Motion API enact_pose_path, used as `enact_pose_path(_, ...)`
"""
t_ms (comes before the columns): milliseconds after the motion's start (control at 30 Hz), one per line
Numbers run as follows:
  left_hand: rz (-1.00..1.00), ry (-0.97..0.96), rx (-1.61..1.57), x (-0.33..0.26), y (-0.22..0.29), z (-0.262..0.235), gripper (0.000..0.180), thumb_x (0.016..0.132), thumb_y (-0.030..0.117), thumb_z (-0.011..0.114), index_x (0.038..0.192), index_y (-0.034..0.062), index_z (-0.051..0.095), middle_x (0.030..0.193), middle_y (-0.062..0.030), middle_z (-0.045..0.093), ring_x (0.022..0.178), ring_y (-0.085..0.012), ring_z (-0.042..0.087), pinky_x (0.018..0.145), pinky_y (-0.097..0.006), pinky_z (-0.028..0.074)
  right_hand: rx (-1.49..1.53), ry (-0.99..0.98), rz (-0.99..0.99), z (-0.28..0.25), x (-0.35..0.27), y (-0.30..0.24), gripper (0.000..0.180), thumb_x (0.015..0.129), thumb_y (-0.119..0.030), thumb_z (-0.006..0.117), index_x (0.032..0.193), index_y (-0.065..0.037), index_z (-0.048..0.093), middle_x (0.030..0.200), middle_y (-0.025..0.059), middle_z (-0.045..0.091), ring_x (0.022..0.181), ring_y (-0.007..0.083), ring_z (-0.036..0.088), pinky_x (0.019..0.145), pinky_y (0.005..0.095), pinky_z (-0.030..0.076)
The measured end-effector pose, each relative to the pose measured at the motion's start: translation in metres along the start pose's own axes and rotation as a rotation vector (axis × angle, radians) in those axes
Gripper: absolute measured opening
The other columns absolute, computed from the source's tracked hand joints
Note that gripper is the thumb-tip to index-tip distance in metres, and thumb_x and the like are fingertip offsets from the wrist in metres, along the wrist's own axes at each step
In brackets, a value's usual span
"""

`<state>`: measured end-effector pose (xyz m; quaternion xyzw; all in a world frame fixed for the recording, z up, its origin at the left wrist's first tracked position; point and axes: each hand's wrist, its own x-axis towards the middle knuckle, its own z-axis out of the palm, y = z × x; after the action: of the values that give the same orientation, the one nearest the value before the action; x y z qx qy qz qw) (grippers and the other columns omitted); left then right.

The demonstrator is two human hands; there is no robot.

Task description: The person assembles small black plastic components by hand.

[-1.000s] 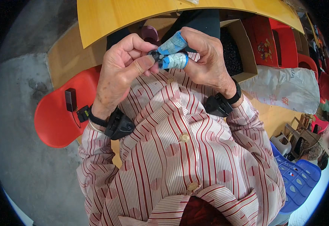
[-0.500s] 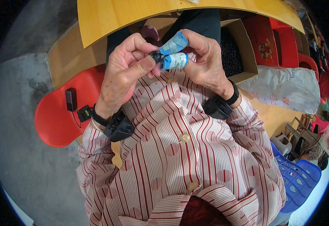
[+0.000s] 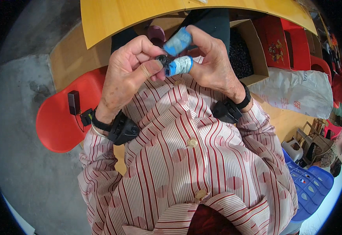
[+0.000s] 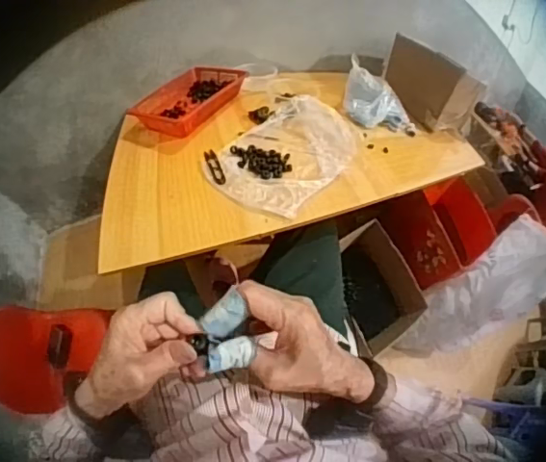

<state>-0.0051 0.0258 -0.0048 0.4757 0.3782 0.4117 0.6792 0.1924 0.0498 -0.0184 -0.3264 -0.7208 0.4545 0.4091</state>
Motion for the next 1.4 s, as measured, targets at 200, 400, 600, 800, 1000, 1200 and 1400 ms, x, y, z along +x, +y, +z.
enact_pose_path(200, -0.016, -0.027, 0.074, -0.002, 0.003, -0.003, 0.013, 0.085, -0.004, 0.052, 0.098, -0.0015, 0.055, 0.075, -0.0062, 0.064, 0.067, -0.0065, 0.058, 0.062, -0.019, 0.046, -0.012, -0.004, -0.006, 0.0, 0.002, -0.002, 0.032, 0.07, 0.0, 0.069, 0.099, -0.003, 0.055, 0.083, 0.0034, 0.061, 0.074, 0.0122, 0.06, 0.063, 0.027, 0.053)
enact_pose_path(400, 0.058, -0.027, 0.117, -0.002, 0.0, 0.0, 0.015, 0.084, -0.009, 0.05, 0.097, -0.0015, 0.054, 0.077, -0.006, 0.063, 0.069, -0.0067, 0.059, 0.063, -0.019, 0.047, 0.015, -0.067, 0.056, -0.001, 0.0, 0.0, 0.028, 0.072, -0.002, 0.071, 0.095, -0.003, 0.057, 0.083, 0.0028, 0.061, 0.073, 0.0114, 0.058, 0.062, 0.0261, 0.052)
enact_pose_path(600, 0.126, -0.058, 0.233, -0.001, 0.001, 0.001, 0.018, 0.081, -0.013, 0.049, 0.095, -0.003, 0.054, 0.083, -0.0056, 0.062, 0.071, -0.0083, 0.061, 0.065, -0.021, 0.05, 0.186, -0.08, 0.082, 0.003, -0.002, 0.009, 0.022, 0.073, 0.001, 0.07, 0.092, -0.002, 0.058, 0.082, 0.0019, 0.06, 0.073, 0.0096, 0.057, 0.067, 0.0235, 0.049)
enact_pose_path(800, 0.176, -0.04, 0.353, -0.003, -0.004, 0.004, 0.021, 0.079, -0.015, 0.047, 0.092, -0.0011, 0.056, 0.085, -0.0041, 0.061, 0.07, -0.0097, 0.062, 0.064, -0.022, 0.051, 0.401, -0.085, 0.282, 0.004, -0.004, 0.004, 0.021, 0.072, 0.007, 0.067, 0.09, -0.001, 0.059, 0.081, -0.0006, 0.061, 0.076, 0.0068, 0.056, 0.071, 0.0229, 0.048)
enact_pose_path(1000, 0.306, -0.04, 0.706, -0.005, 0.002, 0.006, 0.017, 0.082, -0.01, 0.053, 0.097, -0.001, 0.056, 0.081, -0.0025, 0.057, 0.073, -0.0084, 0.06, 0.064, -0.021, 0.047, 0.444, -0.1, 0.348, 0.005, -0.005, 0.006, 0.02, 0.073, 0.007, 0.065, 0.09, -0.001, 0.059, 0.082, -0.0005, 0.061, 0.076, 0.0062, 0.056, 0.071, 0.0219, 0.048)
enact_pose_path(1200, 0.294, -0.066, 0.628, -0.005, -0.004, 0.002, 0.017, 0.083, -0.009, 0.052, 0.097, -0.0004, 0.056, 0.082, -0.0031, 0.059, 0.075, -0.0087, 0.06, 0.064, -0.021, 0.047, 0.496, -0.101, 0.343, 0.007, -0.005, 0.005, 0.021, 0.073, 0.007, 0.065, 0.091, -0.001, 0.059, 0.081, 0.0, 0.061, 0.076, 0.0064, 0.056, 0.072, 0.0216, 0.047)
enact_pose_path(1400, 0.153, -0.061, 0.171, -0.006, -0.014, 0.0, 0.022, 0.08, -0.015, 0.049, 0.096, -0.002, 0.057, 0.087, -0.0042, 0.061, 0.077, -0.0097, 0.062, 0.068, -0.021, 0.051, 0.319, -0.08, 0.219, 0.007, -0.007, 0.002, 0.029, 0.07, 0.005, 0.07, 0.095, -0.001, 0.057, 0.086, 0.0007, 0.059, 0.078, 0.0086, 0.056, 0.074, 0.0241, 0.05)
